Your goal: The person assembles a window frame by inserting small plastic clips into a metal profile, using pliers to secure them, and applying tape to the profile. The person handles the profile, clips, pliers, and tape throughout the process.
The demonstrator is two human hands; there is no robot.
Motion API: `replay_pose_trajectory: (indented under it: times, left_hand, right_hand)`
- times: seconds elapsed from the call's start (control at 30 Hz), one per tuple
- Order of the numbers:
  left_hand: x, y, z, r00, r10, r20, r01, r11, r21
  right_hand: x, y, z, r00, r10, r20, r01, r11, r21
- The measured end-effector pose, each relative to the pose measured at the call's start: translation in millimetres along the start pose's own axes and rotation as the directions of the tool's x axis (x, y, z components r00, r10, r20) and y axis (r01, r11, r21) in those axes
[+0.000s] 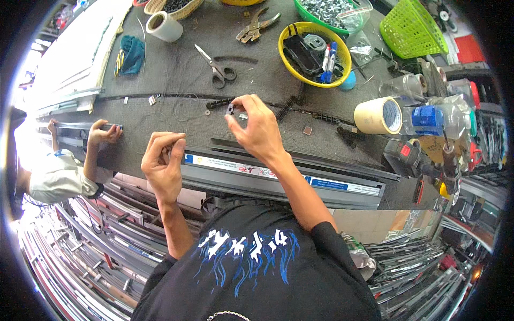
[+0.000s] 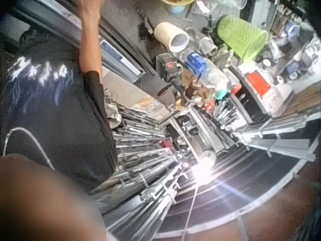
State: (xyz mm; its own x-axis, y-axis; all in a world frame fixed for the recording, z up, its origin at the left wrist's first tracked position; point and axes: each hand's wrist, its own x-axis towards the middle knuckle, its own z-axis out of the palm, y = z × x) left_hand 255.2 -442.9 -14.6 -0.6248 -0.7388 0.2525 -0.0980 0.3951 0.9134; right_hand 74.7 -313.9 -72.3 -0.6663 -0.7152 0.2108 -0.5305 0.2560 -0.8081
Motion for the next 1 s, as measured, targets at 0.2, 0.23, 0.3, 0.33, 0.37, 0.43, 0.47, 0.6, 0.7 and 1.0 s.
replay_pose_trajectory:
  times: [0.2, 0.23, 0.3, 0.33, 0.37, 0.43, 0.47, 0.6, 0.7, 1.0]
  left_hand:
    - [0.0, 50.2, 5.2, 0.991, 0.089, 0.099, -0.101, 0.987, 0.123]
    - [-0.3, 58.0, 5.6, 0.988, 0.106, 0.110, -0.121, 0.982, 0.148]
    - [-1.2, 70.4, 5.4, 0.985, 0.111, 0.129, -0.134, 0.973, 0.188]
    - [-0.9, 74.4, 5.9, 0.983, 0.131, 0.130, -0.156, 0.966, 0.206]
    - [-1.4, 77.8, 6.3, 0.981, 0.142, 0.130, -0.168, 0.961, 0.221]
    - [-2.4, 82.1, 6.3, 0.978, 0.163, 0.133, -0.192, 0.950, 0.245]
    - [-3.5, 83.9, 6.0, 0.976, 0.170, 0.137, -0.201, 0.946, 0.254]
    - [-6.1, 85.7, 4.2, 0.974, 0.185, 0.129, -0.215, 0.934, 0.286]
    - [-8.6, 87.7, 3.2, 0.973, 0.186, 0.133, -0.218, 0.932, 0.289]
    - [-14.3, 96.4, 5.6, 0.982, 0.134, 0.137, -0.166, 0.952, 0.258]
  right_hand:
    - [-29.3, -55.3, -44.6, 0.994, 0.000, 0.108, -0.049, 0.891, 0.452]
    - [-30.2, -60.3, -47.7, 0.996, -0.012, 0.090, -0.031, 0.885, 0.464]
    - [-31.1, -67.3, -51.2, 0.998, -0.039, 0.050, 0.010, 0.876, 0.481]
    - [-30.7, -68.9, -52.2, 0.998, -0.060, 0.031, 0.039, 0.882, 0.470]
    - [-31.2, -70.3, -53.2, 0.997, -0.080, 0.014, 0.065, 0.887, 0.458]
    - [-32.2, -71.9, -54.9, 0.995, -0.099, 0.004, 0.087, 0.893, 0.441]
    - [-33.4, -72.8, -55.9, 0.995, -0.097, 0.013, 0.081, 0.896, 0.437]
    - [-37.2, -75.5, -57.2, 0.994, -0.110, 0.017, 0.092, 0.896, 0.434]
    - [-39.0, -78.1, -59.2, 0.987, -0.159, -0.001, 0.145, 0.904, 0.401]
    - [-41.2, -82.9, -64.6, 0.974, -0.224, -0.023, 0.218, 0.913, 0.344]
